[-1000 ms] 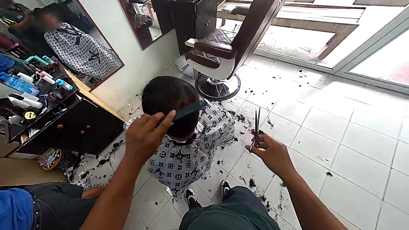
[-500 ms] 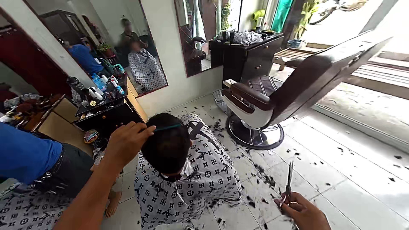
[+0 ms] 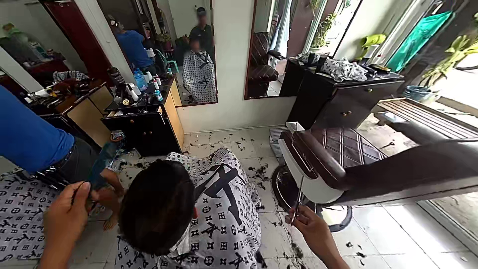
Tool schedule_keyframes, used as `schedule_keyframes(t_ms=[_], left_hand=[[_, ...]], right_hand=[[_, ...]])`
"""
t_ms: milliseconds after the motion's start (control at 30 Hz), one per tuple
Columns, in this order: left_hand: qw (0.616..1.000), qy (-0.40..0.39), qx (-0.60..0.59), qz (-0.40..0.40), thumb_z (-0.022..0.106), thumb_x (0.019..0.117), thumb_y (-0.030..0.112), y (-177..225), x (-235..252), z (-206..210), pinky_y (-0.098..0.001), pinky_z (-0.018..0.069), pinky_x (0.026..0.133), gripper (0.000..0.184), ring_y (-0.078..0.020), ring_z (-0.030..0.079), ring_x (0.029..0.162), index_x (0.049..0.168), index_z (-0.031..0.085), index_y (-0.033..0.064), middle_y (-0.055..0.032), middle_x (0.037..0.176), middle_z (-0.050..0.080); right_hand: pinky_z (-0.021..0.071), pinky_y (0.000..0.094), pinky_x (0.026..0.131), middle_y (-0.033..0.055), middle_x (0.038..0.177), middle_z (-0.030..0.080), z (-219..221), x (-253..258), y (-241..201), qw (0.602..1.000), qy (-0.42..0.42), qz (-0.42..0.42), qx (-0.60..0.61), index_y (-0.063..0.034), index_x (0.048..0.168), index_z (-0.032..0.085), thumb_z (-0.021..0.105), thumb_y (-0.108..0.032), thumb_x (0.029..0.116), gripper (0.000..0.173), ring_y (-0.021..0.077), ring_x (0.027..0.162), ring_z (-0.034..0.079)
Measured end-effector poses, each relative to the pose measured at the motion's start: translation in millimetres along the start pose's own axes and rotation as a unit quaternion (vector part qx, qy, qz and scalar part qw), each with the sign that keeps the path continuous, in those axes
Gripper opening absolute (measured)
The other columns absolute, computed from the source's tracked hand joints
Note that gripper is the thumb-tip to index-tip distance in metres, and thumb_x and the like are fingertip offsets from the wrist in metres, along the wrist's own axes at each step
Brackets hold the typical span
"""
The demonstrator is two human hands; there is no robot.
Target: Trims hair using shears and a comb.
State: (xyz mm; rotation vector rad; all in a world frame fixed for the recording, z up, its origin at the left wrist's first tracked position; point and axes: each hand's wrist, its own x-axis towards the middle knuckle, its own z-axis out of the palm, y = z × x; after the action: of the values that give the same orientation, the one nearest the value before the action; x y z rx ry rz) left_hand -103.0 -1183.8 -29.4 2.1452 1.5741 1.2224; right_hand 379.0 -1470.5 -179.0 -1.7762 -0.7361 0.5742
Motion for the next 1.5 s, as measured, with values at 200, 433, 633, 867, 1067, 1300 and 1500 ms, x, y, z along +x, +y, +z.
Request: schedule_keyframes(t_ms=[200,433,633,867,1067,1300,1500], left_hand=[[0.979,0.170,-0.031,-0.109,0.046,0.1086,0.032,49,-114,1,-0.0193,0.0483,0.060,0.043,0.0015,0.052,0.061,0.112,0.058,-0.0090,-0.0009,0.078,0.059],[0.952,0.266,-0.001,-0.149,0.048,0.1082,0.020,157,-183,56,-0.0148,0.0471,0.061,0.030,0.0048,0.053,0.062,0.107,0.063,-0.0054,0.0040,0.076,0.062],[0.962,0.039,0.263,-0.054,0.060,0.1026,0.020,183,-212,124,-0.0589,0.0560,0.076,0.024,-0.0373,0.073,0.087,0.107,0.077,0.0040,-0.0180,0.094,0.074],[0.950,0.205,0.155,-0.177,0.049,0.1093,0.026,180,-200,89,-0.0473,0.0517,0.067,0.033,-0.0241,0.064,0.070,0.111,0.070,0.0009,-0.0118,0.085,0.071],[0.949,0.096,0.294,0.051,0.045,0.1079,0.037,175,-211,130,-0.0587,0.0555,0.067,0.050,-0.0409,0.073,0.075,0.098,0.077,-0.0002,-0.0216,0.084,0.074],[0.969,0.160,0.172,-0.081,0.043,0.1104,0.029,187,-198,102,-0.0539,0.0557,0.067,0.048,-0.0365,0.071,0.072,0.105,0.068,-0.0118,-0.0261,0.086,0.071],[0.971,0.092,0.218,-0.042,0.045,0.1095,0.027,181,-212,101,-0.0589,0.0563,0.071,0.045,-0.0399,0.073,0.079,0.103,0.072,-0.0076,-0.0254,0.091,0.073]], right_hand=[[0.0625,0.0298,0.073,0.0081,0.090,0.072,-19,121,15,0.988,-0.124,-0.093,0.004,0.0092,0.112,0.062,0.068,0.005,0.0855,0.027,0.0102,0.074,0.071],[0.0632,0.0247,0.072,-0.0005,0.087,0.072,-18,200,12,0.935,-0.320,-0.150,0.036,0.0063,0.111,0.059,0.061,0.009,0.0867,0.025,0.0055,0.074,0.072],[0.0635,0.0255,0.072,0.0018,0.090,0.070,7,200,4,0.909,-0.390,-0.133,0.055,0.0072,0.111,0.059,0.064,0.008,0.0878,0.024,0.0063,0.073,0.072],[0.0630,0.0232,0.071,-0.0008,0.087,0.073,27,187,-27,0.888,-0.421,-0.166,0.080,0.0012,0.109,0.062,0.068,0.008,0.0842,0.026,0.0072,0.072,0.072],[0.0637,0.0338,0.077,0.0127,0.097,0.072,34,173,-52,0.898,-0.402,-0.173,0.049,0.0106,0.116,0.061,0.063,0.007,0.0910,0.025,0.0159,0.081,0.074],[0.0633,0.0297,0.076,0.0077,0.096,0.072,56,170,-70,0.883,-0.445,-0.134,0.069,0.0058,0.114,0.061,0.069,0.002,0.0911,0.025,0.0123,0.078,0.073],[0.0620,0.0277,0.077,0.0068,0.094,0.071,77,169,-88,0.860,-0.479,-0.151,0.091,0.0064,0.113,0.060,0.068,0.003,0.0914,0.023,0.0106,0.079,0.072]])
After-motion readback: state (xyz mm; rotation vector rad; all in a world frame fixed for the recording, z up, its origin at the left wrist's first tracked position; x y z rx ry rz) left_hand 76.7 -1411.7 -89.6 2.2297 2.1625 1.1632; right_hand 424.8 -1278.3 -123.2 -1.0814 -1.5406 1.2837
